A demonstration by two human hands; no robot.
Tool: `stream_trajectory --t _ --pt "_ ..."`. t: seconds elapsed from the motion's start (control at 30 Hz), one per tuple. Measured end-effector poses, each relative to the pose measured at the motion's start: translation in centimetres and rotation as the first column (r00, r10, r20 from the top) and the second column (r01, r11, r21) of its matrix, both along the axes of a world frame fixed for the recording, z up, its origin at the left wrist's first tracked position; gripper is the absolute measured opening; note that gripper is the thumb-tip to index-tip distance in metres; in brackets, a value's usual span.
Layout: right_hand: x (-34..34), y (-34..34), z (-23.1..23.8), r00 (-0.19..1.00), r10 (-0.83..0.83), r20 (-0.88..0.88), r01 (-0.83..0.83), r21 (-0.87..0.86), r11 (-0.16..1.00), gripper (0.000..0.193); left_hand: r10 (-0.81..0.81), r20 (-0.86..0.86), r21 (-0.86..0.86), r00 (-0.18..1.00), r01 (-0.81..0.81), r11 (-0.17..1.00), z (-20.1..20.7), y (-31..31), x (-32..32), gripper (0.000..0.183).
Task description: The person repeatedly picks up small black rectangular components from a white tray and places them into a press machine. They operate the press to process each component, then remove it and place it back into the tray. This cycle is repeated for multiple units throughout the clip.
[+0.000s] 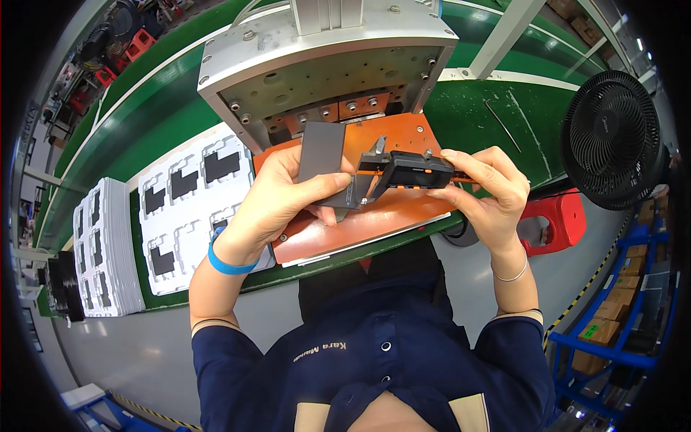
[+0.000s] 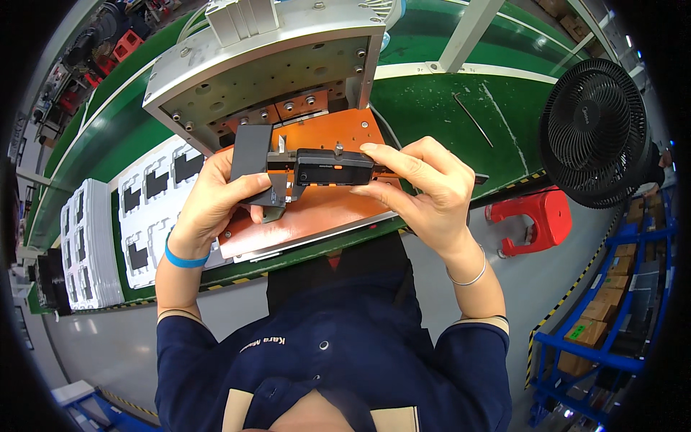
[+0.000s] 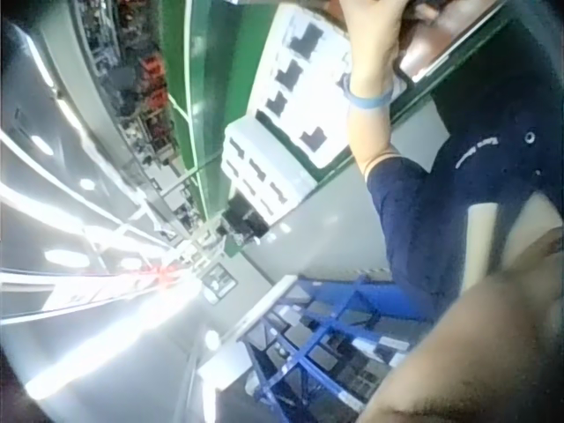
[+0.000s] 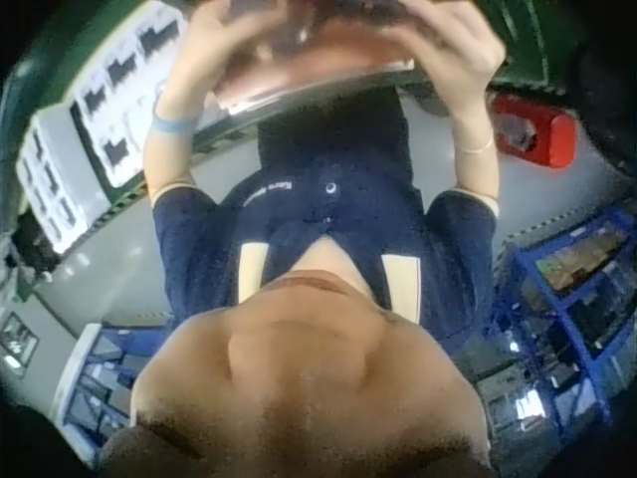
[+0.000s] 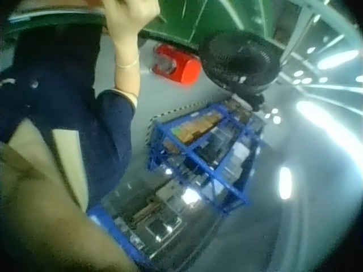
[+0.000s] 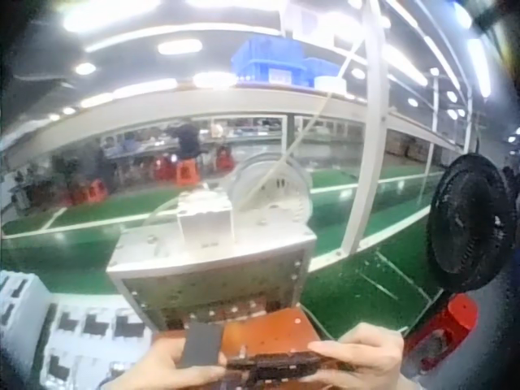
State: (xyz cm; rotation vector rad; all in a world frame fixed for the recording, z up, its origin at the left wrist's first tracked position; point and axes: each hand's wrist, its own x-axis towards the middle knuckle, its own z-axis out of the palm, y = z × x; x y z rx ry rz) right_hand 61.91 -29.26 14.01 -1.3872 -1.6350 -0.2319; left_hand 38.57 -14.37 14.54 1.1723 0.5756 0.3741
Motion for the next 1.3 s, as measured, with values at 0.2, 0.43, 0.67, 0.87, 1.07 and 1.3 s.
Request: stream_trajectory --t 0.2,0.43,0.67,0.87,1.07,1.3 --pt "-0.1 0.1 0.2 0.999 0.014 -0.033 -0.014 -0.02 1.0 0.049 -0.022 -0.015 0.021 1.0 0.022 1.0 0.2 0.1 -0.2 0.025" --pt "1.0 -1.8 0.9 0.993 0.003 -0.12 -0.008 -0.045 0.999 0.049 0.048 -0.065 0.124 0.997 -0.04 0.991 1.4 -0.1 -3.7 0.03" --pt "11.5 -3.7 -4.5 0.912 -0.247 -0.328 0.189 -0.199 0.962 0.043 0.797 0.04 0.961 0.602 -0.243 0.136 -3.5 0.5 -17.2 0.03" --pt "20.2 -0.9 -14.6 0.827 -0.475 -0.3 0.348 -0.391 0.852 0.043 0.899 -0.053 0.994 0.434 -0.068 0.091 -12.1 -2.2 -21.7 0.048" --pt "16.3 1.4 -14.5 0.78 -0.616 0.113 0.603 -0.401 0.69 0.045 0.903 -0.173 0.985 0.393 0.082 0.153 -13.1 -4.3 -22.1 0.041" --pt "15.3 1.6 -14.5 0.811 -0.564 0.154 0.578 -0.352 0.736 0.041 0.899 -0.199 0.973 0.39 0.188 0.134 -12.8 -5.6 -21.2 0.037"
